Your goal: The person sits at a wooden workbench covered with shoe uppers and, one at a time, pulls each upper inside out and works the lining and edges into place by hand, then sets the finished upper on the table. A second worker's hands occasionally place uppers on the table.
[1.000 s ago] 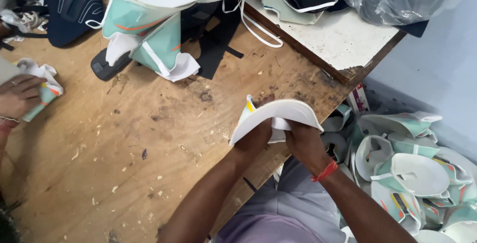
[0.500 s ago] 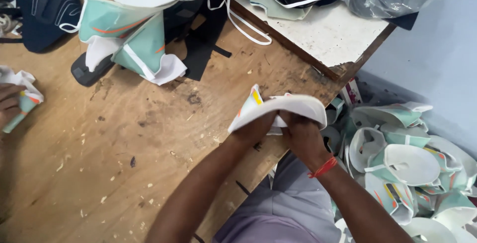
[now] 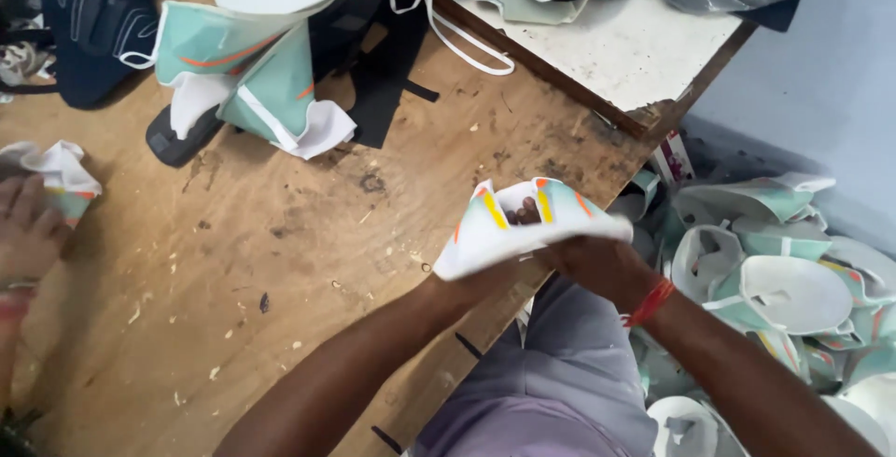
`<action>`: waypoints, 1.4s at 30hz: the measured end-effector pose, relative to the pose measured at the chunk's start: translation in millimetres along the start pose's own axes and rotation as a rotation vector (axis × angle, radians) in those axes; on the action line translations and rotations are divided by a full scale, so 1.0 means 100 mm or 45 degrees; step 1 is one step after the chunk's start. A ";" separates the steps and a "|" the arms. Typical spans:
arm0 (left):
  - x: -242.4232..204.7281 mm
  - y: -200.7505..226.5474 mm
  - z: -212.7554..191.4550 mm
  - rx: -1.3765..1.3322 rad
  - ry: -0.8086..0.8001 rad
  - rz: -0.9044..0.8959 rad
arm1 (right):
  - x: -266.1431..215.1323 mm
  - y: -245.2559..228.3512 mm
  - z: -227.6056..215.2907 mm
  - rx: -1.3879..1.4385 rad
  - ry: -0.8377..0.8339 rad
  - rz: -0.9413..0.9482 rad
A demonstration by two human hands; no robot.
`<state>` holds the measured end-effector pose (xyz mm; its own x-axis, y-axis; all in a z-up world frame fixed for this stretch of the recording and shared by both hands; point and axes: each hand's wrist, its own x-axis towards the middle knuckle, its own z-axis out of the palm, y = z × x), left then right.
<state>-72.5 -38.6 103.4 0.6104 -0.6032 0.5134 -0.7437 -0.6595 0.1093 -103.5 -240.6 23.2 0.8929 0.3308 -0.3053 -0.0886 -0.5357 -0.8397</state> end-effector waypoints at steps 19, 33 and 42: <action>0.17 0.30 -0.52 -1.128 0.132 -0.302 | -0.14 -0.59 -0.10 0.710 0.168 0.005; 0.08 0.00 0.01 -1.355 -0.062 -0.547 | 0.49 0.20 0.55 -0.510 0.462 -0.012; -0.20 -0.59 0.54 -0.541 -0.263 -0.715 | 0.46 -0.26 0.71 -0.563 0.587 -0.375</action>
<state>-25.9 -11.6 40.8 0.9383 -0.3256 0.1166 -0.3199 -0.6887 0.6507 -91.6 -156.5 -0.7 0.9570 0.1996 0.2105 0.2858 -0.7724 -0.5672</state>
